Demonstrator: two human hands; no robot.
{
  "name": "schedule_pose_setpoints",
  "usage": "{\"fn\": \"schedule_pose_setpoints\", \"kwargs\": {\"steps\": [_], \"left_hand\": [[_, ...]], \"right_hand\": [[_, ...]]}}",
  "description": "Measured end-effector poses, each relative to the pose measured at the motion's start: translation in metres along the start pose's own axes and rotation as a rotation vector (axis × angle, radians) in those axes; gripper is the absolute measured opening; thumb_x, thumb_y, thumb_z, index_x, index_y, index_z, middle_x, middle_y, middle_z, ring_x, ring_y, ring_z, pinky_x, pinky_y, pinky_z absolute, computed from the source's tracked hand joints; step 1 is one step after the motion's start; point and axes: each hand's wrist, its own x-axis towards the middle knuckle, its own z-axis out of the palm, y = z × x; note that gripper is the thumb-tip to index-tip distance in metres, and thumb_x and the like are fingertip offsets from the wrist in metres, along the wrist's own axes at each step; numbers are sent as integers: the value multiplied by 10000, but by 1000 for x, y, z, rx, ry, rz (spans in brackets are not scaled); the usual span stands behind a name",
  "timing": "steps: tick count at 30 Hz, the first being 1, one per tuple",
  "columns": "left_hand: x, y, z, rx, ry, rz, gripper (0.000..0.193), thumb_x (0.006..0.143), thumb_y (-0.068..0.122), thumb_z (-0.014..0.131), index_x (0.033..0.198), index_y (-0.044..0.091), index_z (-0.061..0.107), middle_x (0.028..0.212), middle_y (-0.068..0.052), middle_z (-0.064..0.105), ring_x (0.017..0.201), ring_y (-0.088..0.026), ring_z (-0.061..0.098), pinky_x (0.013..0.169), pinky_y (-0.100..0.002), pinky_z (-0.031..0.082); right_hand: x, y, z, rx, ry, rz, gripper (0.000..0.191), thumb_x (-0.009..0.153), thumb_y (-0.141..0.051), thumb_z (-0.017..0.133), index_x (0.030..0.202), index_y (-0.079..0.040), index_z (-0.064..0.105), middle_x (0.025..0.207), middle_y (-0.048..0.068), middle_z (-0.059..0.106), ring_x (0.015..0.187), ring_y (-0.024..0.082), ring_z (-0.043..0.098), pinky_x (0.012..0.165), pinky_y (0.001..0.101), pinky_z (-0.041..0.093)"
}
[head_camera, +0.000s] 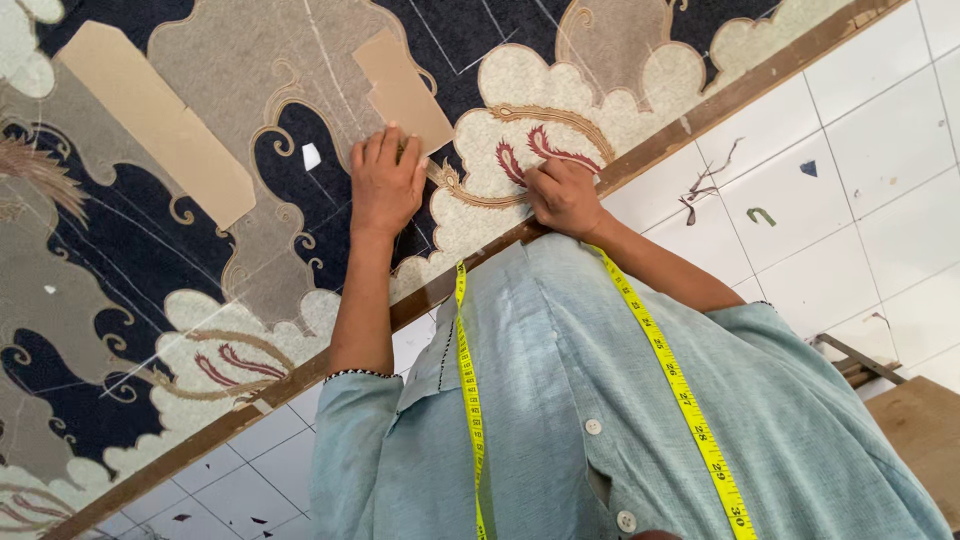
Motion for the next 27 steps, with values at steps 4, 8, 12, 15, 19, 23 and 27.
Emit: {"fn": "schedule_pose_setpoints", "kwargs": {"steps": [4,8,12,15,19,23,27], "left_hand": [[0,-10,5,-103,16,-45,230,1049,179,625,1230,45,672,1321,-170,645,1227,-336,584,1075,-488,410],[-1,-18,8,-195,25,-118,210,1074,141,578,1238,44,664,1320,-131,670,1261,-315,592,1111,-460,420],[0,-20,8,-178,5,-102,213,1068,155,592,1226,32,662,1323,-133,664,1255,-314,591,1099,-459,416],[3,-20,7,-119,13,-83,243,1059,170,604,1245,25,658,1342,-142,646,1269,-319,576,1097,-470,412],[12,-28,7,-10,24,-22,270,1025,174,625,1249,27,656,1340,-131,636,1274,-314,560,1092,-502,403],[22,-35,9,30,15,12,247,1021,156,638,1225,16,654,1327,-143,622,1267,-320,553,1074,-504,408],[27,-36,15,106,12,31,266,1012,147,636,1223,-14,647,1330,-169,596,1255,-333,548,1085,-505,410]], "right_hand": [[1,0,1,6,-6,7,220,812,-37,733,1021,-74,676,865,86,563,724,282,593,638,409,476],[2,-1,1,-3,-4,6,225,819,-22,729,1034,-64,681,868,86,576,733,278,603,642,404,480],[4,-2,1,17,9,7,230,834,-2,727,1053,-52,683,868,86,582,742,273,610,652,397,491],[4,-2,1,3,1,15,226,831,-1,732,1046,-55,686,859,88,582,736,273,611,639,398,485],[5,-2,0,13,-13,16,234,836,-5,730,1061,-44,682,868,91,588,739,276,613,646,394,494],[7,-4,1,19,-9,19,226,842,-2,731,1057,-46,679,874,90,597,744,274,621,648,395,499],[7,-5,0,26,-8,29,232,834,-6,732,1055,-51,676,891,91,605,756,278,628,658,396,505]]}}
